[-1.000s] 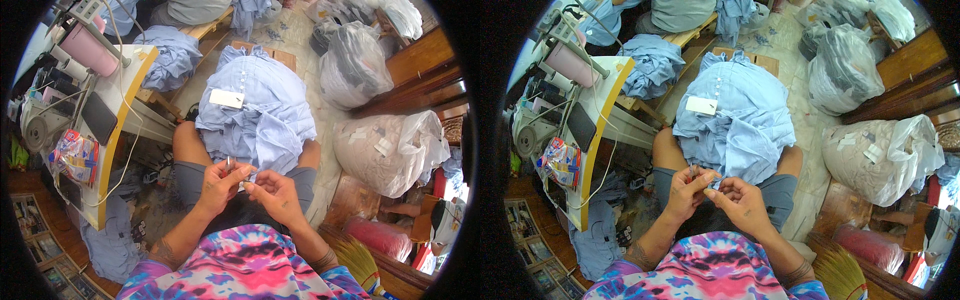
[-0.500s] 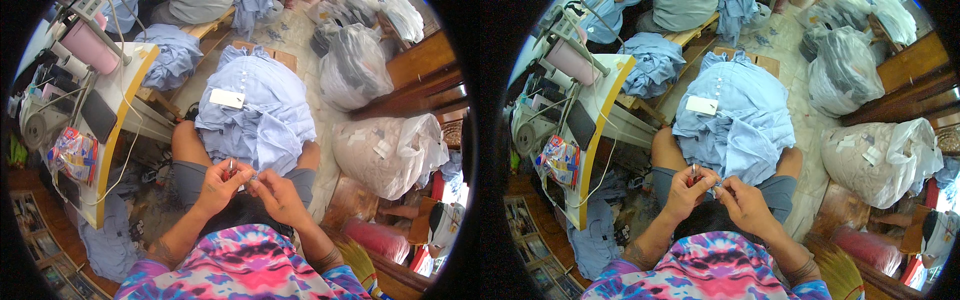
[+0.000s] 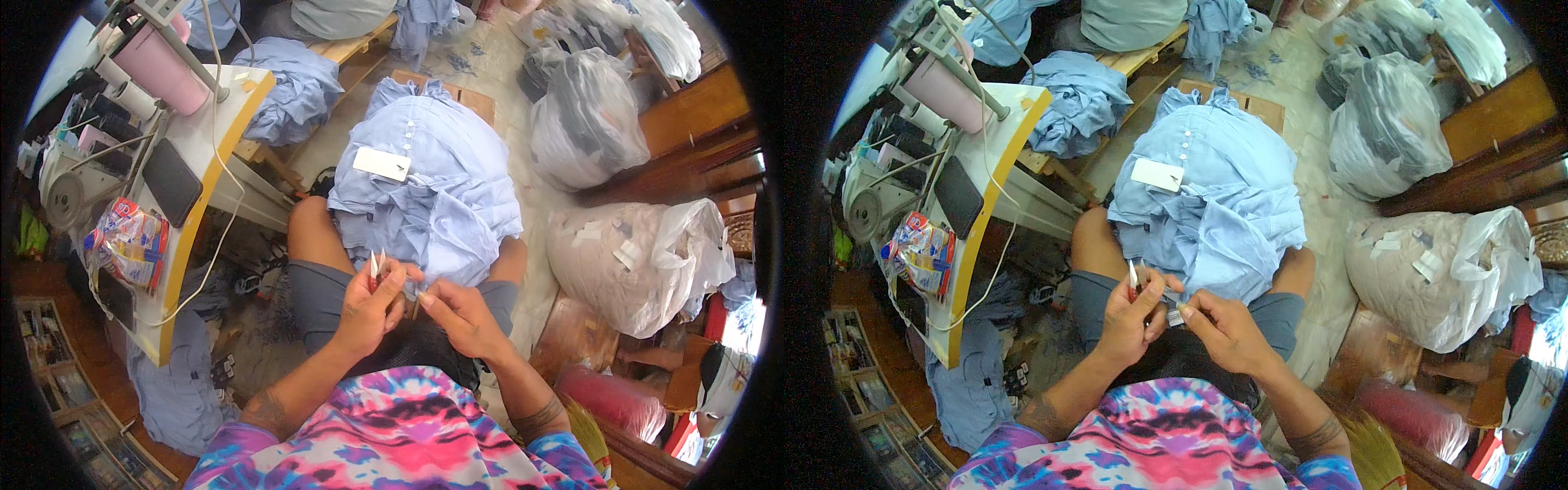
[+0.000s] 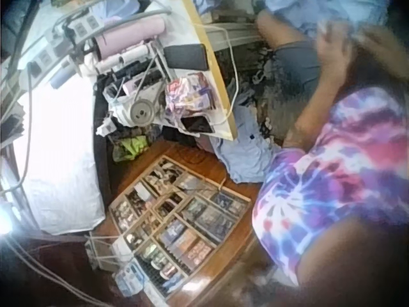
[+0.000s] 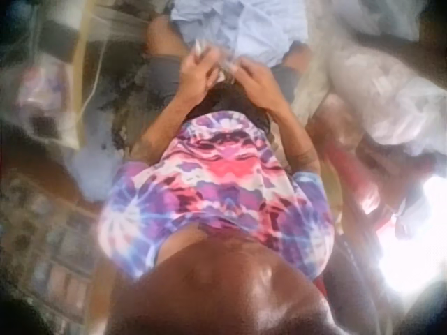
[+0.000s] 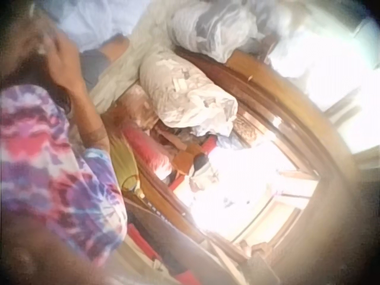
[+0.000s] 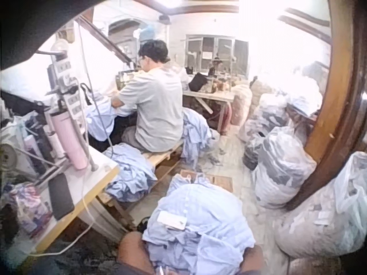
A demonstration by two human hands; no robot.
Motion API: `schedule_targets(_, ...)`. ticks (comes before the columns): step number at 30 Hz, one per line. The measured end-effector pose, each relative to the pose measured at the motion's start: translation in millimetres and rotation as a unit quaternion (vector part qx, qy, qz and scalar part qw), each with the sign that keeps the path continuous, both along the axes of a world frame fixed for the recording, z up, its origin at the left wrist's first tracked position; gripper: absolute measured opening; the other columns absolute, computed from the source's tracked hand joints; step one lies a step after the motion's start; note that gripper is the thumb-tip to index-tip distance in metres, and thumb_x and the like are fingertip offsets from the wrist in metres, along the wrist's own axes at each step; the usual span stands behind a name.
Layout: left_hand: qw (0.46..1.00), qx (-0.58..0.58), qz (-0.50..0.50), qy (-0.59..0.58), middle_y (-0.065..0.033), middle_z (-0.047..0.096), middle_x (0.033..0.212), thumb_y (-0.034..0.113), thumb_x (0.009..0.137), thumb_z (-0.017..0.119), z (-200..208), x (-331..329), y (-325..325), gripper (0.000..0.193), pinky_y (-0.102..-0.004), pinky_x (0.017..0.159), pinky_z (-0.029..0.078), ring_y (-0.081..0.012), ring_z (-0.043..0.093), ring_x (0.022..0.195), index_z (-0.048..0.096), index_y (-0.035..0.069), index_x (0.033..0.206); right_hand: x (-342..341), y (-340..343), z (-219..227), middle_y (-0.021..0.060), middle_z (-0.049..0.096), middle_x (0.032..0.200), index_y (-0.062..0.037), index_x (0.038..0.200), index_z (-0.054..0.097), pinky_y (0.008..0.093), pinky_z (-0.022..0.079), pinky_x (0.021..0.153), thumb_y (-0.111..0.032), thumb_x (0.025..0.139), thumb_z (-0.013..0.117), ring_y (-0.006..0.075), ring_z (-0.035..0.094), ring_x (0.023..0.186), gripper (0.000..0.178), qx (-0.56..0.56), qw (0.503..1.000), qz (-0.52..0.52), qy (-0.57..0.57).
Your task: The person trims excess thread from a light blue shirt using small shears and picks off small loose threads by hand.
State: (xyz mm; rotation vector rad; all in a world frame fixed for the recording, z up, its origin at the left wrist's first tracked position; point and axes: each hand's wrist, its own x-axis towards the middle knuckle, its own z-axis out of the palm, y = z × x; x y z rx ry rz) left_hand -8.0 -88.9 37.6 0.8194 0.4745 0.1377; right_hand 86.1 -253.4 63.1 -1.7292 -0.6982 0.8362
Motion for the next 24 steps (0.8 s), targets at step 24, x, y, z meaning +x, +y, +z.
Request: schedule_targets(24, 0.997, -0.013, 0.034, 0.063, 0.0058, 0.047, 0.071, 0.027, 0.108, 0.061, -11.9, 2.6, 48.9, 0.020, -0.0213, 0.037, 0.029, -0.0043, 0.038, 0.047, 0.051, 0.016, 0.095, 47.6, -31.5, -34.1, -0.0076, 0.037, 0.065, -0.0211, 0.087, 0.045, 0.0252, 0.030, 0.054, -0.036, 0.109, 0.052, 0.0065, 0.032, 0.056, 0.027, 0.147, 0.923, -0.316, 0.161)
